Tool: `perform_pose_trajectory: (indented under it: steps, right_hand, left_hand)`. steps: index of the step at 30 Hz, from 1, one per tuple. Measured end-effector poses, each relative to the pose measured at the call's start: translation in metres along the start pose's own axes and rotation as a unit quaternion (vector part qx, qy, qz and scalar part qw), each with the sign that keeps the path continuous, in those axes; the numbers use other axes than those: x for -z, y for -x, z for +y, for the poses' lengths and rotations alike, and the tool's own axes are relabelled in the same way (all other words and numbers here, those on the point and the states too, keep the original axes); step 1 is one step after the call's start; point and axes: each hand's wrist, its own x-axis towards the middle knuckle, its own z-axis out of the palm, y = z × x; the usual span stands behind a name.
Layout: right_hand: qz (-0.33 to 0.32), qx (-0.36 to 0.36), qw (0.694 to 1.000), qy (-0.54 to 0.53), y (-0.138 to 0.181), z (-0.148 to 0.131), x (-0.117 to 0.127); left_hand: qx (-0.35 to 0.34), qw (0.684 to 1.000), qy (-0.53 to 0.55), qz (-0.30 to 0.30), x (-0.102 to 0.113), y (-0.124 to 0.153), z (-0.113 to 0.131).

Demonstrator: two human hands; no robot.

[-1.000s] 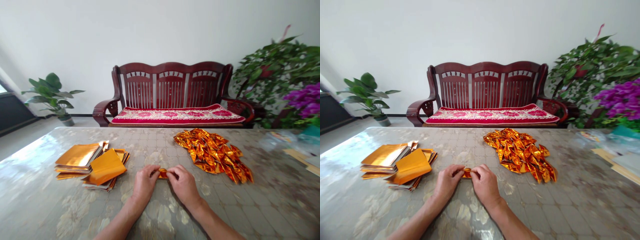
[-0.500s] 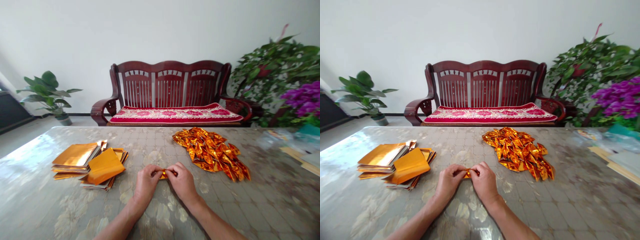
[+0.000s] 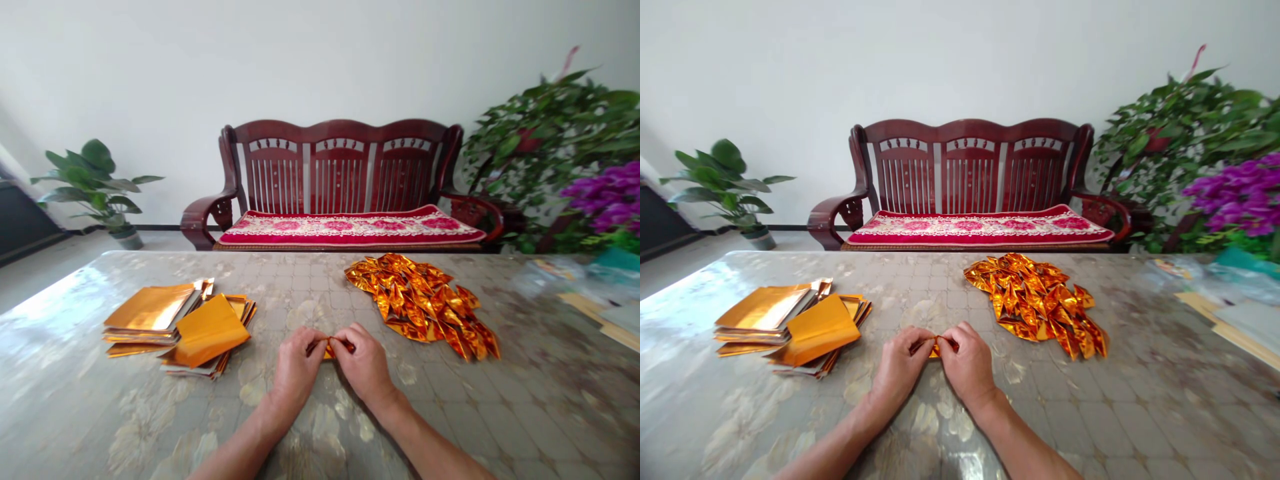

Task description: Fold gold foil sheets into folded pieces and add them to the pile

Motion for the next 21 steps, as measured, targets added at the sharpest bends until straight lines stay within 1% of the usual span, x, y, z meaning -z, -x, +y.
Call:
perform_pose_trajectory:
  steps: [3,6,9,13,15,17,21]
  right_hand:
    - [0.0,0.009,1.0,0.025,0.0008,-0.0006,0.0001]
    - [-0.002,0.005,0.999,0.032,0.0011,-0.0005,0.0]
    - [-0.009,-0.01,1.0,0.021,0.0007,-0.0003,0.0003]
    - [-0.027,-0.029,0.999,-0.008,-0.001,-0.0008,0.0026]
    - [-0.038,-0.036,0.998,-0.017,-0.002,-0.0016,0.0041]
    - [-0.047,-0.04,0.998,-0.018,-0.0026,-0.0025,0.0051]
    - [-0.05,-0.036,0.998,-0.003,-0.0016,-0.0038,0.0038]
  left_hand:
    - [-0.013,1.0,-0.007,-0.003,-0.0007,0.0008,-0.0018]
    - [0.0,1.0,-0.001,-0.005,-0.0015,0.0008,-0.0024]
    - [0.036,0.999,0.012,-0.011,-0.0023,0.0001,-0.0018]
    - [0.114,0.992,0.057,-0.027,-0.0027,-0.0022,-0.0024]
    - [0.139,0.987,0.079,-0.034,-0.0022,-0.0037,-0.0035]
    - [0.151,0.983,0.093,-0.033,-0.0016,-0.0049,-0.0045]
    - [0.161,0.982,0.102,-0.013,-0.0019,-0.0052,-0.0037]
